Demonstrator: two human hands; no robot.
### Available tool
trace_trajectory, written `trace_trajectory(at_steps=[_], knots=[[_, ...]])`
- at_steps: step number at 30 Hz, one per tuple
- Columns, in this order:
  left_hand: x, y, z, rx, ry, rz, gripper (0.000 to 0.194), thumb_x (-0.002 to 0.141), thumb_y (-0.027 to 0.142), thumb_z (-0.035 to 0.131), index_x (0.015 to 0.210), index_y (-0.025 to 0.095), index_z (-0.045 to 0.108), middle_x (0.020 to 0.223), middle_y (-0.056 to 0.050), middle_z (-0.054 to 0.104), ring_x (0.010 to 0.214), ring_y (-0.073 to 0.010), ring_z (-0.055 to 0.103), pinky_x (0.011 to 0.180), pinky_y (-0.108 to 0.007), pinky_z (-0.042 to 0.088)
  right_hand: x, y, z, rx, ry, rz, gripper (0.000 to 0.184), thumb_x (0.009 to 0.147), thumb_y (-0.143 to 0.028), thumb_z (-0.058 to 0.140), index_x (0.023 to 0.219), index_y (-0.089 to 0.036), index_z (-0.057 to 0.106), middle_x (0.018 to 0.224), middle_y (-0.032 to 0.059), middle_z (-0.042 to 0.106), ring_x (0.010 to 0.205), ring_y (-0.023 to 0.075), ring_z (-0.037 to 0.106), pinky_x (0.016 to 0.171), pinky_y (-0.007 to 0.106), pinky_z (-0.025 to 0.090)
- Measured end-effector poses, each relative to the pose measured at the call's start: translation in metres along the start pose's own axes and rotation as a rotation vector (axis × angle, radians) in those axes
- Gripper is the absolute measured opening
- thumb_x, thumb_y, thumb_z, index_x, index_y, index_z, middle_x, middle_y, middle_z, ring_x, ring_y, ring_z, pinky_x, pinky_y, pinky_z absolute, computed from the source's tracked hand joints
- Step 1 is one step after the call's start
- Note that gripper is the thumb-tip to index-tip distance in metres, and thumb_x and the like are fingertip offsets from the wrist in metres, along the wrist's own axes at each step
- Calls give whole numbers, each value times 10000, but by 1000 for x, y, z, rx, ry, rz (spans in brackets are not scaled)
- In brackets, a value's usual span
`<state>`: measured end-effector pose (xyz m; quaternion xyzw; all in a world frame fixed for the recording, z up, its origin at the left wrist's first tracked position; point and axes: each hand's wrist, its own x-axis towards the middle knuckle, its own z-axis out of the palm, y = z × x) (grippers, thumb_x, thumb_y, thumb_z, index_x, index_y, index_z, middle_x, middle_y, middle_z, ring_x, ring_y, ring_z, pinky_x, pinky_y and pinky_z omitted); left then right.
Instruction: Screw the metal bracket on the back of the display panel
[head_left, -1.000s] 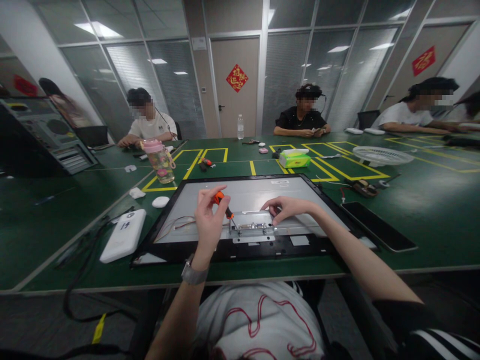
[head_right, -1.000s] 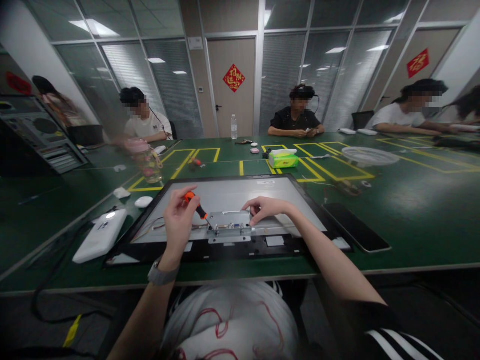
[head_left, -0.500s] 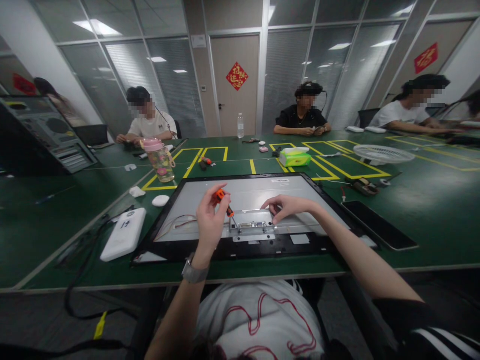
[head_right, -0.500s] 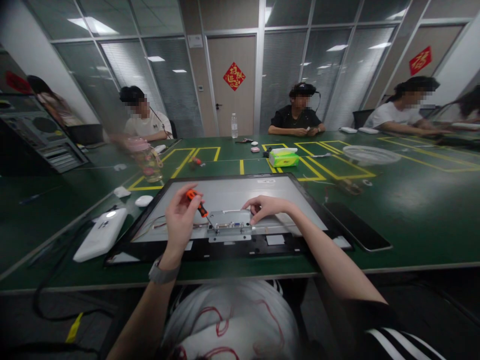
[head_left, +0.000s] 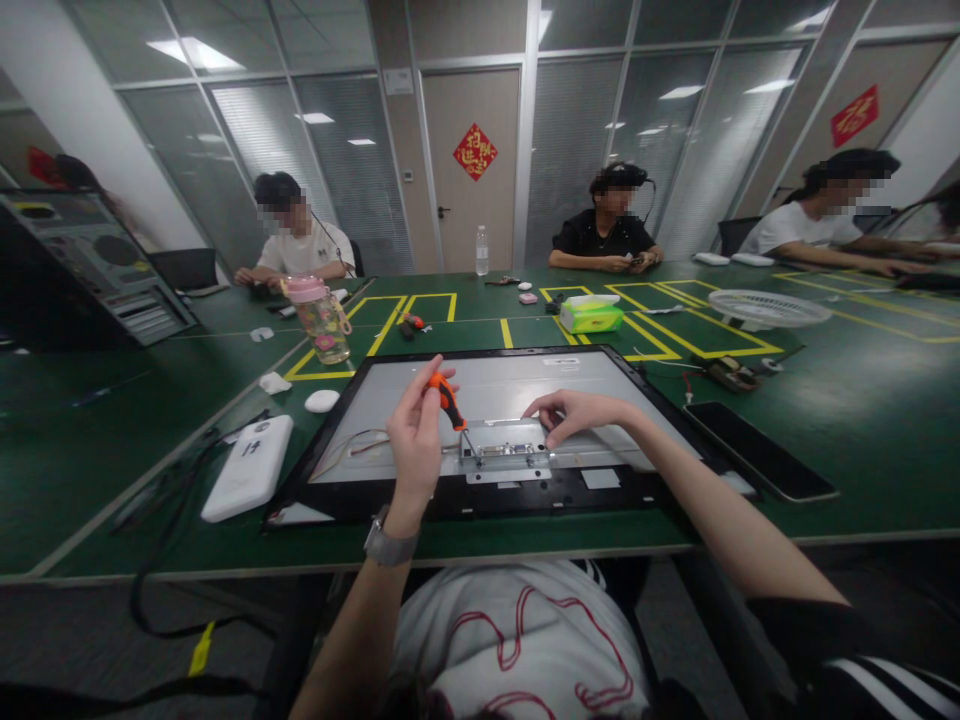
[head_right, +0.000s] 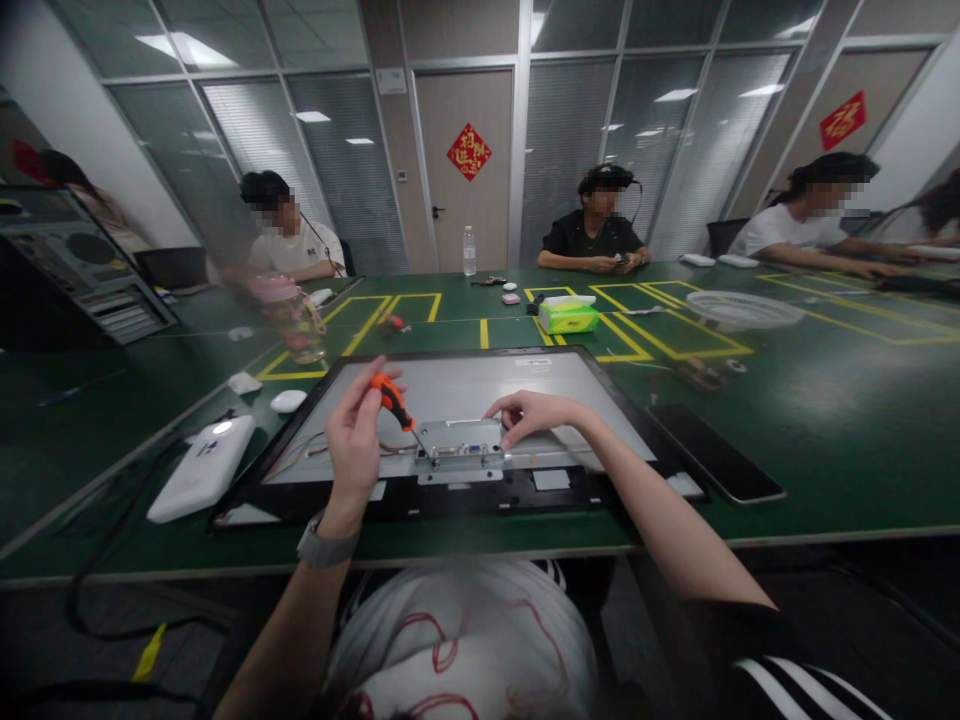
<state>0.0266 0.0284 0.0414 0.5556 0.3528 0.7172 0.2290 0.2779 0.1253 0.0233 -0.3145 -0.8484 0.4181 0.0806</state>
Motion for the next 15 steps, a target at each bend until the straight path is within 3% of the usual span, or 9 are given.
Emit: trace_trajectory(at_steps=[6,12,15], knots=[[2,1,-1,147,38,96,235,816,247,594,1032,194,669,884,-38,609,779,-115,577,728,-221,483,1,5,-1,-7,-10,4,687,601,-475,765,1172,-137,587,697,-30,529,661,119,488,626,243,360],[2,-4,-1,8,13,20,317,897,257,441,1145,192,626,971,-58,656,862,-145,616,815,-273,482,1,5,0,-8,-2,4,689,595,-492,762,1166,-146,594,703,-29,529,659,118,488,626,245,360],[1,-2,-1,-10,7,-4,328,901,264,442,1176,193,605,1012,-64,658,888,-156,628,824,-280,483,1,3,0,-5,3,9,695,585,-494,767,1161,-144,598,699,-30,527,659,119,488,626,245,359]])
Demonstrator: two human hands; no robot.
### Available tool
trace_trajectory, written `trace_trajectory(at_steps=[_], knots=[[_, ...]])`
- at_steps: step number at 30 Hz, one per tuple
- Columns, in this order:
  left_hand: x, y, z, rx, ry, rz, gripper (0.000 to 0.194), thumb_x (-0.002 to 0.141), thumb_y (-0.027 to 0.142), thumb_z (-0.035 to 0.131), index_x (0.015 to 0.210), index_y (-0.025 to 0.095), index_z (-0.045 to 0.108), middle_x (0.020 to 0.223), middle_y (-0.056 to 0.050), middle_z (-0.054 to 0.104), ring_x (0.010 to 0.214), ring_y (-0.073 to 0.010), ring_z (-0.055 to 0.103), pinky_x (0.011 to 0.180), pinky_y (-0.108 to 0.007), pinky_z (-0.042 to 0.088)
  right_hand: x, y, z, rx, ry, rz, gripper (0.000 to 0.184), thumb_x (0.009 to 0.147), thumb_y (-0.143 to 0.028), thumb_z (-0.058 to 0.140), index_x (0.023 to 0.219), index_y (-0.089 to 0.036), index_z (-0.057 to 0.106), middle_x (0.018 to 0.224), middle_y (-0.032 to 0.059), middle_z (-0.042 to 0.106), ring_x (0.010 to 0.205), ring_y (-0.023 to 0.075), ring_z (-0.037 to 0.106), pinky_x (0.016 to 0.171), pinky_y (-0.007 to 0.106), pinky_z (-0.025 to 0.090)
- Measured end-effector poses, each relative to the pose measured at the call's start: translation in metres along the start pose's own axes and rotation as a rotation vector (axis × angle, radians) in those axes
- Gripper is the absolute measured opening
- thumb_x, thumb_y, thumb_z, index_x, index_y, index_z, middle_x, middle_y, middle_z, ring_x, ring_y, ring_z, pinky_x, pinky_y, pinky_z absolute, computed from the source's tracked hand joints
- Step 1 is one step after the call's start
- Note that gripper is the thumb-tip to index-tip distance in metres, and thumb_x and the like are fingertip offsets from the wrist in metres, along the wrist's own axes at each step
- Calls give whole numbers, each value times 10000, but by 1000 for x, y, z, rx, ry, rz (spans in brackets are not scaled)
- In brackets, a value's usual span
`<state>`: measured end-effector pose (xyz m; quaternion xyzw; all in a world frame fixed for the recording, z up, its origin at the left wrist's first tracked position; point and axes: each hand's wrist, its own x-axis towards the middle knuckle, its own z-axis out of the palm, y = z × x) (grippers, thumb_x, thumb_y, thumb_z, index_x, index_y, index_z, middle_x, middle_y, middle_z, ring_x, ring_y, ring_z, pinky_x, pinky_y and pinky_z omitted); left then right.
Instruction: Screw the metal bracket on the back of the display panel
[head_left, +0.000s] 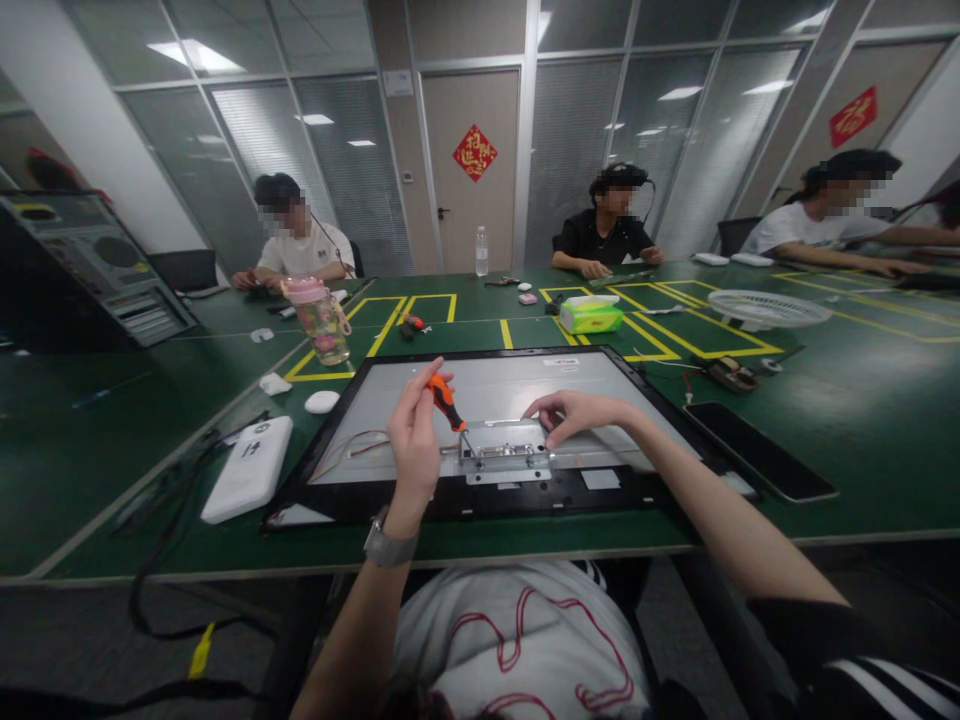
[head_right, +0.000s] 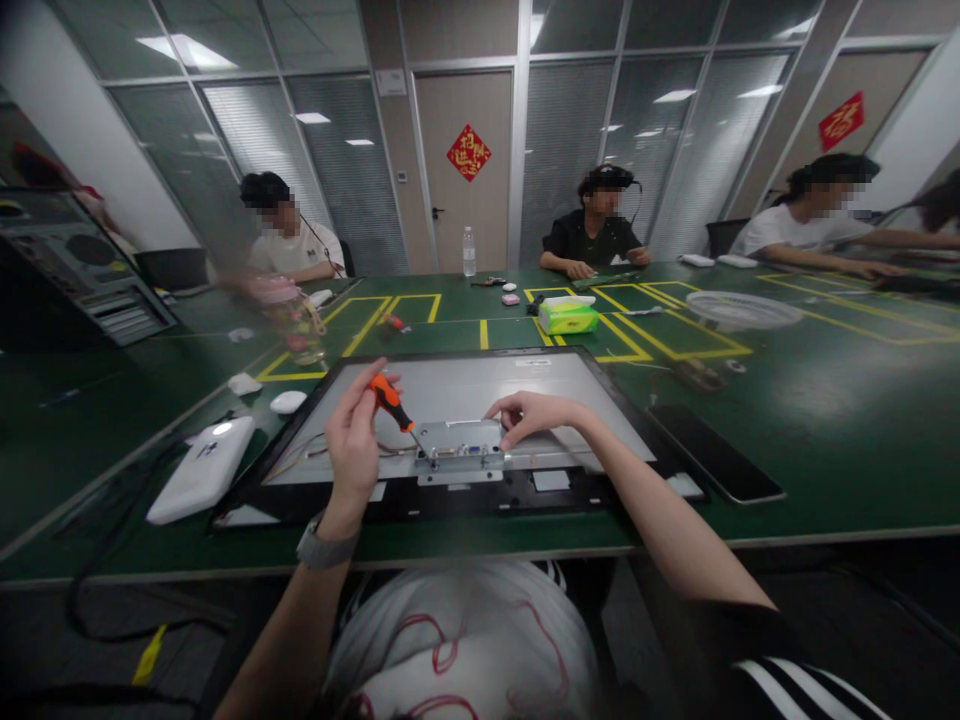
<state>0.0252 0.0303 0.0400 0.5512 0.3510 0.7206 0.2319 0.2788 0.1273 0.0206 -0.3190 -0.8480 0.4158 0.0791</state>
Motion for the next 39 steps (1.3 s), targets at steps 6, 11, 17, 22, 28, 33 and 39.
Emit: trace_trajectory(at_steps=[6,11,17,22,28,33,39], knots=[[1,4,1,164,-2,109,237,856,260,546,1058,200,654,908,-38,589,804,-118,573,734,-218,472,-1,-3,0,-19,2,-1,685,593,-492,764,1153,-133,603,695,-28,526,655,117,484,623,243,356],[3,2,1,172,31,141,183,802,238,619,975,192,658,874,-24,528,778,-108,541,702,-201,470,-1,-3,-1,-22,5,9,690,586,-490,770,1154,-136,601,700,-25,531,662,124,489,628,246,359],[1,-3,0,-51,-23,-8,300,917,260,383,1092,174,612,915,-53,629,784,-133,616,764,-264,491,-1,-2,0,-11,7,8,701,582,-497,768,1159,-135,601,700,-28,521,658,119,481,622,241,355],[1,-2,1,-27,-28,30,271,894,311,474,1063,172,633,907,-51,645,845,-141,619,794,-257,482,-1,-3,0,-28,8,2,695,590,-486,764,1162,-128,599,691,-29,528,654,118,489,626,240,362],[0,-1,1,8,-47,41,305,909,310,459,1148,195,609,1059,-77,622,956,-164,608,839,-278,484,0,-1,0,-14,0,-9,675,607,-465,766,1167,-129,592,694,-29,530,652,116,488,623,238,361],[-1,0,2,-32,-73,14,356,893,289,493,1235,202,538,1041,-75,639,930,-158,622,842,-286,492,0,-1,0,-13,3,-12,667,604,-458,769,1158,-129,597,689,-30,529,652,117,487,624,239,359],[2,1,1,161,-6,122,243,811,273,618,1038,190,646,890,-28,563,787,-109,551,738,-211,471,-1,-3,0,-28,7,-1,662,606,-459,766,1154,-126,601,690,-28,526,652,117,484,622,239,361]])
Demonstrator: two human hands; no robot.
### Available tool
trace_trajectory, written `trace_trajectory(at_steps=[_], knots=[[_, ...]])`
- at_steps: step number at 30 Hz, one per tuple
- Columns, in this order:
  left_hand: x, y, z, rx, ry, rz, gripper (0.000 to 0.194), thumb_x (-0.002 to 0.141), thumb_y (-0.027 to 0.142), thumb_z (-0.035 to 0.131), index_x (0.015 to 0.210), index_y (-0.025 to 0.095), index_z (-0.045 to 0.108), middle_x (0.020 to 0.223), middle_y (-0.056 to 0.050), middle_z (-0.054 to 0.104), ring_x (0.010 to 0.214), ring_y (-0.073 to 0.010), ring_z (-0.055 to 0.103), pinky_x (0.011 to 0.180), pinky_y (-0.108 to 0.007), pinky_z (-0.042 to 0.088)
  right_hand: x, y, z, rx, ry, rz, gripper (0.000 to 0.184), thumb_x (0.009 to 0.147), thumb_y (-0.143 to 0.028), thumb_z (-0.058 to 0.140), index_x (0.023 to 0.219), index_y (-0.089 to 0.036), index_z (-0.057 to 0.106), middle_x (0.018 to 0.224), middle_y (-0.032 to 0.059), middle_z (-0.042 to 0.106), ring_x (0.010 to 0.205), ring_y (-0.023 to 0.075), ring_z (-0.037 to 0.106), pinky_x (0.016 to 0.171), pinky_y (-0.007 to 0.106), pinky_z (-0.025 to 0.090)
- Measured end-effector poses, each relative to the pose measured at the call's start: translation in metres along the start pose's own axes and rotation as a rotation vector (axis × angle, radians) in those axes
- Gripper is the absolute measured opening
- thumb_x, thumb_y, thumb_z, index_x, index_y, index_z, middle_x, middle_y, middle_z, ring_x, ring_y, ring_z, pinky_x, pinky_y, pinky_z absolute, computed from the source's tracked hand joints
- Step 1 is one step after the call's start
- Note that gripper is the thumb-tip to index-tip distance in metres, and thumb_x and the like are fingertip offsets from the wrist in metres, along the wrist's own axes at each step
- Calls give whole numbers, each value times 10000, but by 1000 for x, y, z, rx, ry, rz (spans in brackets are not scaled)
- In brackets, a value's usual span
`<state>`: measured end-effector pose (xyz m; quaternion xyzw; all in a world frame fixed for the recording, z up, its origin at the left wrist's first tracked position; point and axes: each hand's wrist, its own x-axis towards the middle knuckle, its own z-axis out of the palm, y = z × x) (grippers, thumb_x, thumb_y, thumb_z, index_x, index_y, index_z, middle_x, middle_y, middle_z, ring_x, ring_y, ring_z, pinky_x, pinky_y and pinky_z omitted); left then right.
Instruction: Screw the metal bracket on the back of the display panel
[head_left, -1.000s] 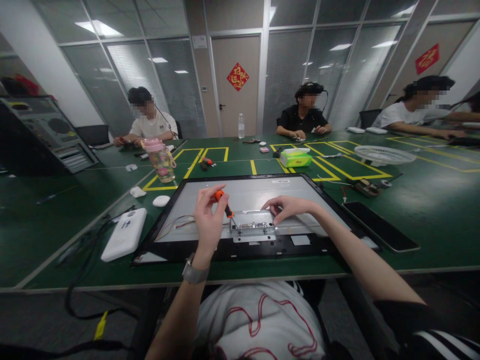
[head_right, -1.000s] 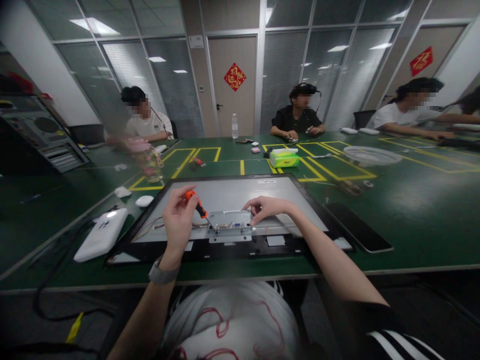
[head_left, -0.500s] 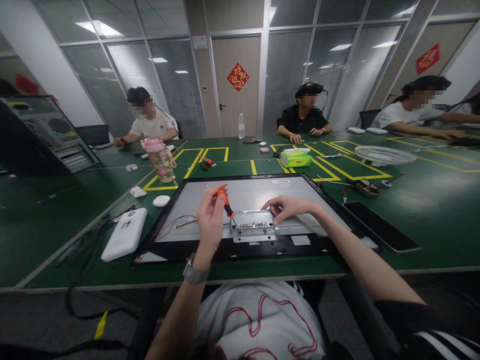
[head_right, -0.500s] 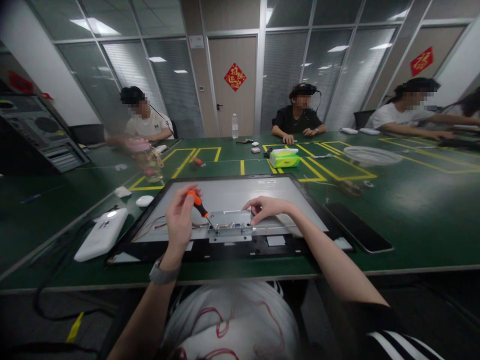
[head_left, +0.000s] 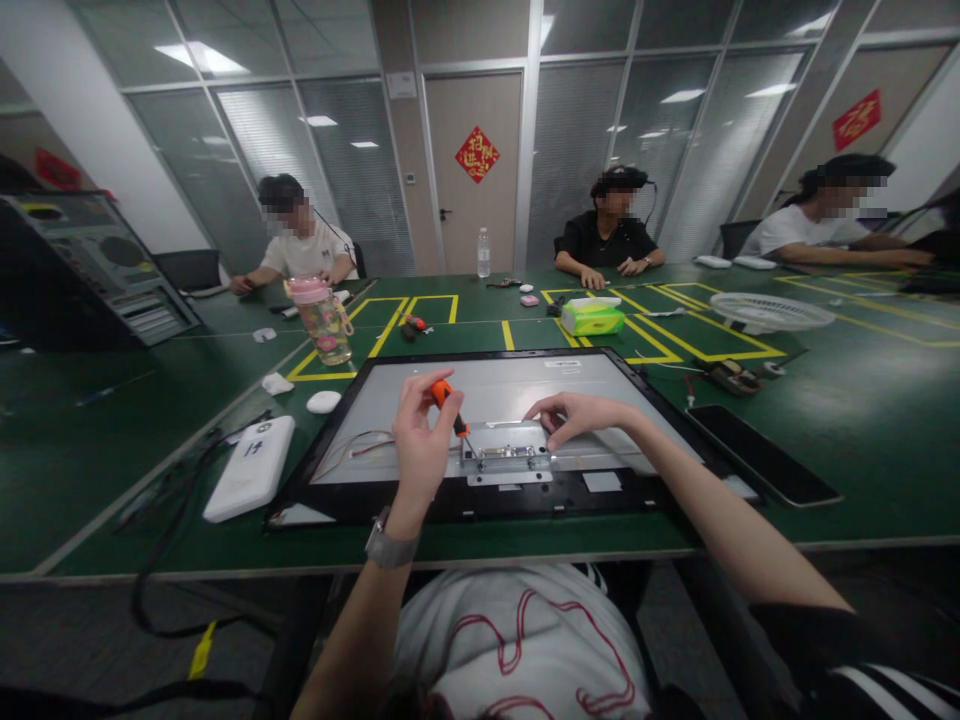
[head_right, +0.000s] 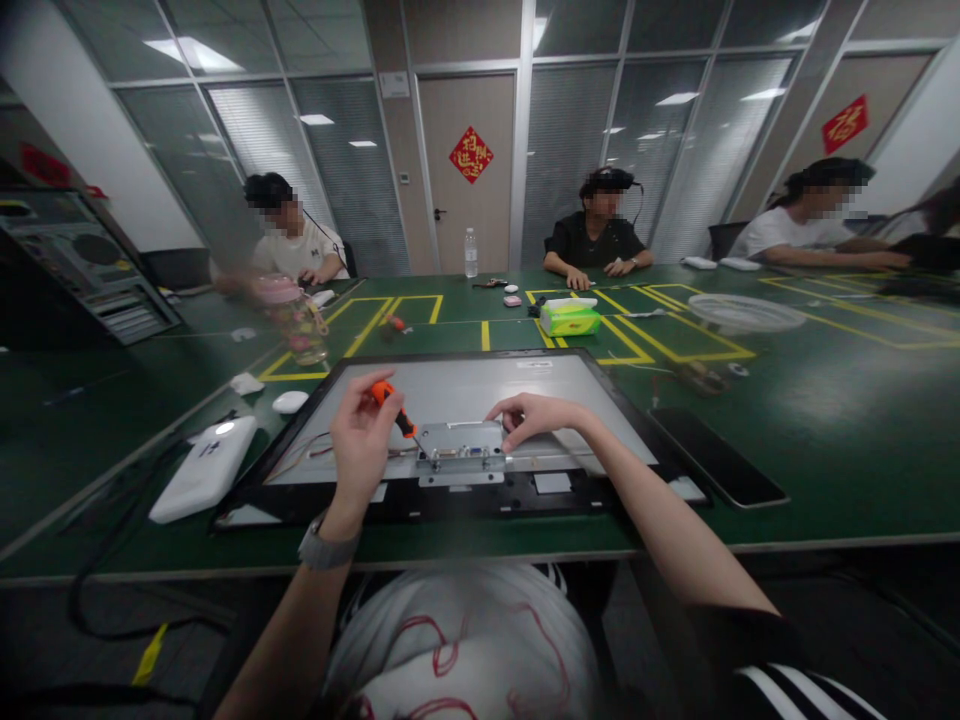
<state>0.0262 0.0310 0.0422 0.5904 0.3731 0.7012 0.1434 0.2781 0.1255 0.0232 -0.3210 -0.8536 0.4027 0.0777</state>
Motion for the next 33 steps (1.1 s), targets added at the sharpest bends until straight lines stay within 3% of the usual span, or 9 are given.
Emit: trace_trajectory(at_steps=[6,9,14,19,21,25,30,33], knots=[[-2,-3,-1,-125,-79,-95,350,932,277,390,1231,207,558,1098,-77,620,993,-169,592,896,-301,449,0,0,0,7,3,-8,658,605,-463,766,1145,-123,603,689,-30,523,652,115,483,623,239,363],[-2,-3,-1,-163,-97,-129,367,929,286,405,1268,213,525,1125,-79,635,1015,-180,604,910,-320,454,0,0,0,10,4,-6,665,602,-465,767,1149,-126,603,693,-30,523,658,117,484,624,241,361],[-2,-1,1,-117,-87,-113,339,903,302,471,1218,214,559,1015,-60,643,883,-139,619,836,-271,482,0,1,0,17,-6,-6,675,605,-466,765,1164,-126,597,686,-31,523,653,118,483,624,244,358],[0,-1,0,18,32,-18,232,800,265,625,1022,204,650,906,-27,542,779,-106,544,714,-205,478,-1,-2,0,12,-2,5,662,602,-468,765,1145,-125,606,691,-29,526,655,118,484,626,243,358],[1,-2,0,26,55,-15,201,837,271,569,999,198,662,919,-35,543,805,-113,542,741,-213,473,-1,-3,0,16,-3,6,655,602,-466,764,1139,-124,608,696,-28,527,662,119,487,630,243,359],[0,-4,0,-100,5,-90,318,917,258,394,1129,200,624,1060,-70,605,935,-152,581,845,-270,461,-1,-3,0,30,-8,4,662,602,-467,762,1147,-127,603,690,-31,522,663,118,484,635,244,358],[-1,-2,0,-92,7,-111,321,901,270,457,1181,193,593,1063,-75,622,924,-147,597,867,-266,454,0,-1,0,39,-14,-9,669,605,-464,763,1158,-127,596,683,-34,516,649,113,477,623,241,352],[-1,0,0,-31,13,-68,293,867,274,528,1137,203,613,1011,-58,583,866,-125,577,798,-232,469,0,0,0,27,-16,-11,656,612,-467,761,1155,-135,600,687,-32,515,653,115,480,628,242,355]])
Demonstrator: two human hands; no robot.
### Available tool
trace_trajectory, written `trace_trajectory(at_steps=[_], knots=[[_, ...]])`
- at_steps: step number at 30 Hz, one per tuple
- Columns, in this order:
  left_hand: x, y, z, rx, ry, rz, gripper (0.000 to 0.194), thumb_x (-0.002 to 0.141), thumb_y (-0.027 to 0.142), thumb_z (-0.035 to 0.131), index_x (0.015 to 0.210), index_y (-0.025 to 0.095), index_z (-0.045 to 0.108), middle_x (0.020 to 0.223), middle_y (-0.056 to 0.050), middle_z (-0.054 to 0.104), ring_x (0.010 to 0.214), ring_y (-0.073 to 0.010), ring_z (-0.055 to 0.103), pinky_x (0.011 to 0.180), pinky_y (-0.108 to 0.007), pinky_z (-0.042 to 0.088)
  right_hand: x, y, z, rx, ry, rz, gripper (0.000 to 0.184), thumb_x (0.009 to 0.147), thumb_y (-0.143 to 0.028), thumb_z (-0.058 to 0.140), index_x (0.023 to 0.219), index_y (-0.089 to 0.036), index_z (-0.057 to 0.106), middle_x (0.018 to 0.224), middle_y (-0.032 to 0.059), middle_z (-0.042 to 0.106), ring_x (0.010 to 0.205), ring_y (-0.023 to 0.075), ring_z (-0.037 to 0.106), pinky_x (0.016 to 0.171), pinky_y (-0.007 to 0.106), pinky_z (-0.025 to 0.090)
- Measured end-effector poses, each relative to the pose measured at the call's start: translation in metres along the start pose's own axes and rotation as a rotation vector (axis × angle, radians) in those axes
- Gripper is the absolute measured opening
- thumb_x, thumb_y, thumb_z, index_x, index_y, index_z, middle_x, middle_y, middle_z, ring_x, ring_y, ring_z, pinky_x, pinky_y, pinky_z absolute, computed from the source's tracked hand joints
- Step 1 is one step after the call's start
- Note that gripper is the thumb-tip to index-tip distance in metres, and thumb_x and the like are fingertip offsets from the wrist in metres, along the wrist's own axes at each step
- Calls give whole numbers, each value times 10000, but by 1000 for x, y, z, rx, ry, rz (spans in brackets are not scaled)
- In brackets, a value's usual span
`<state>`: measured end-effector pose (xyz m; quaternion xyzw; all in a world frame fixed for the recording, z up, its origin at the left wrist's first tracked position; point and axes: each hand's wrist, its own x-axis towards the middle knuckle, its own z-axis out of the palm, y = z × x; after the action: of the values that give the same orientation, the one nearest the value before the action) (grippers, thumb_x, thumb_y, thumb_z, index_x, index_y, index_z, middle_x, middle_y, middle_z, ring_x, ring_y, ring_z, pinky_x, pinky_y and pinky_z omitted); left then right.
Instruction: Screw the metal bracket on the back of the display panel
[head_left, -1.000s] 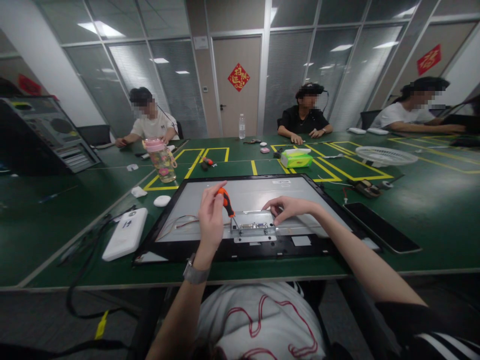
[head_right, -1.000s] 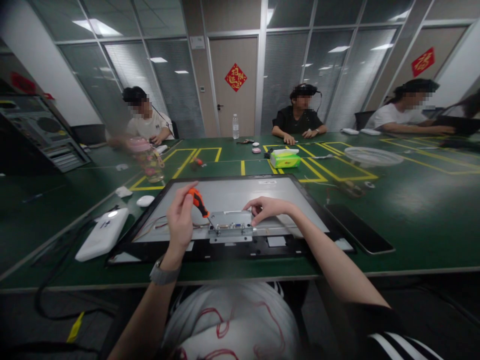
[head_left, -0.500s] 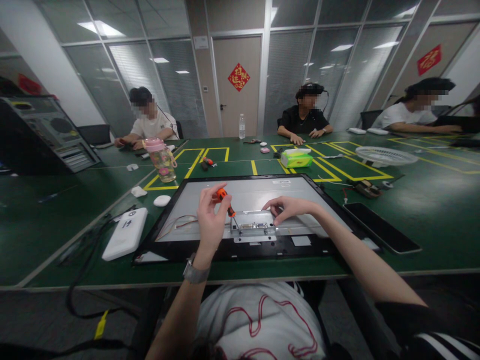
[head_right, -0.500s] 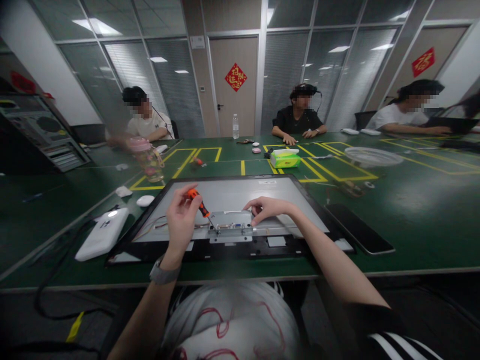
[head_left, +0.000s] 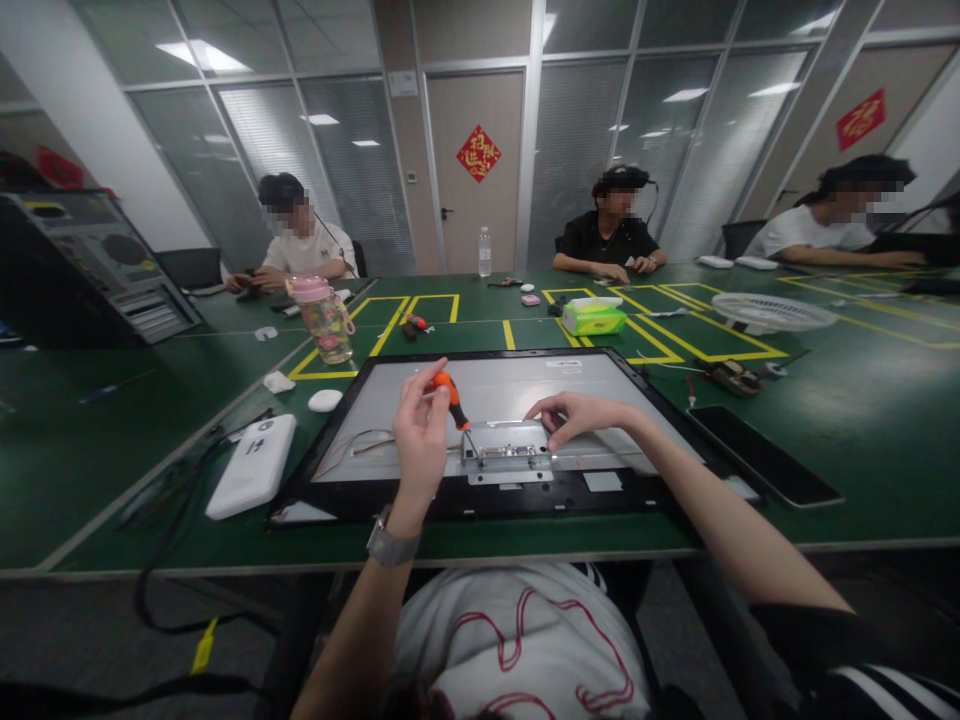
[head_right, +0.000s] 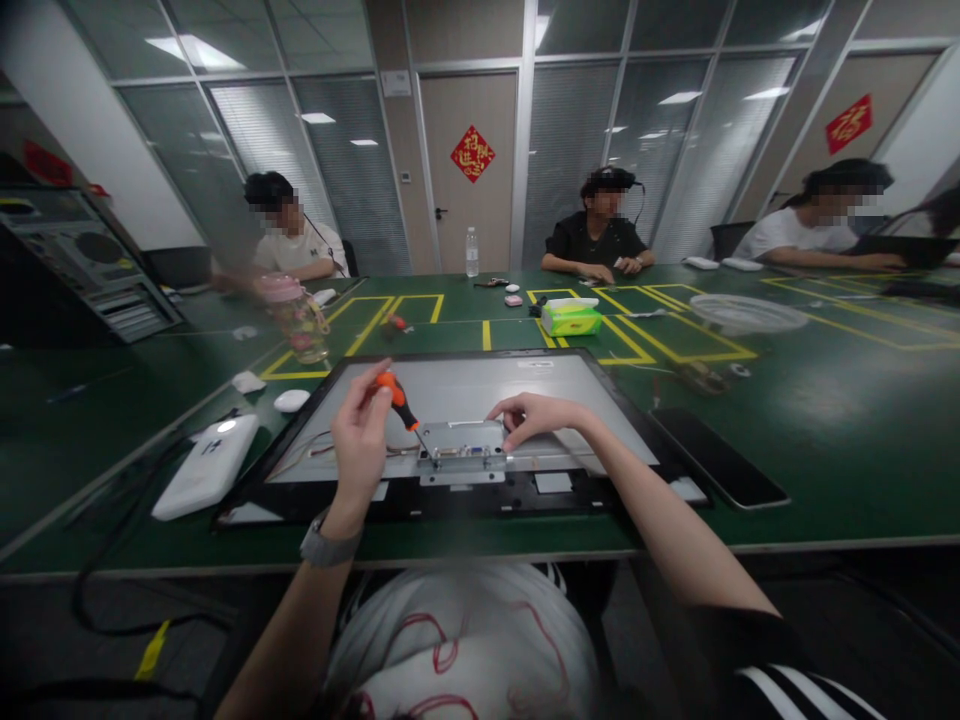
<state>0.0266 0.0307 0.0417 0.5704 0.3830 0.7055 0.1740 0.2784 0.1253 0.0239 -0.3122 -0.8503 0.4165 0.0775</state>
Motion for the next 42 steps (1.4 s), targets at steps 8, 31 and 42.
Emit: trace_trajectory(at_steps=[8,31,42], knots=[[0,-3,-1,-24,-17,11,299,911,313,443,1114,195,629,1069,-81,618,970,-169,590,873,-294,470,0,0,0,-6,2,1,681,607,-486,758,1165,-130,596,690,-30,523,655,118,484,629,246,356],[0,-2,1,-139,-23,-89,317,898,285,444,1158,178,589,1060,-86,647,897,-162,624,814,-282,488,1,5,0,22,-9,-2,673,613,-463,759,1172,-131,586,703,-29,526,675,120,496,643,242,361],[1,-4,0,-57,-40,-20,280,867,308,508,1084,186,636,970,-55,600,871,-142,578,803,-249,462,2,3,1,10,12,7,704,578,-504,767,1162,-146,603,700,-30,528,670,126,493,645,248,363]])
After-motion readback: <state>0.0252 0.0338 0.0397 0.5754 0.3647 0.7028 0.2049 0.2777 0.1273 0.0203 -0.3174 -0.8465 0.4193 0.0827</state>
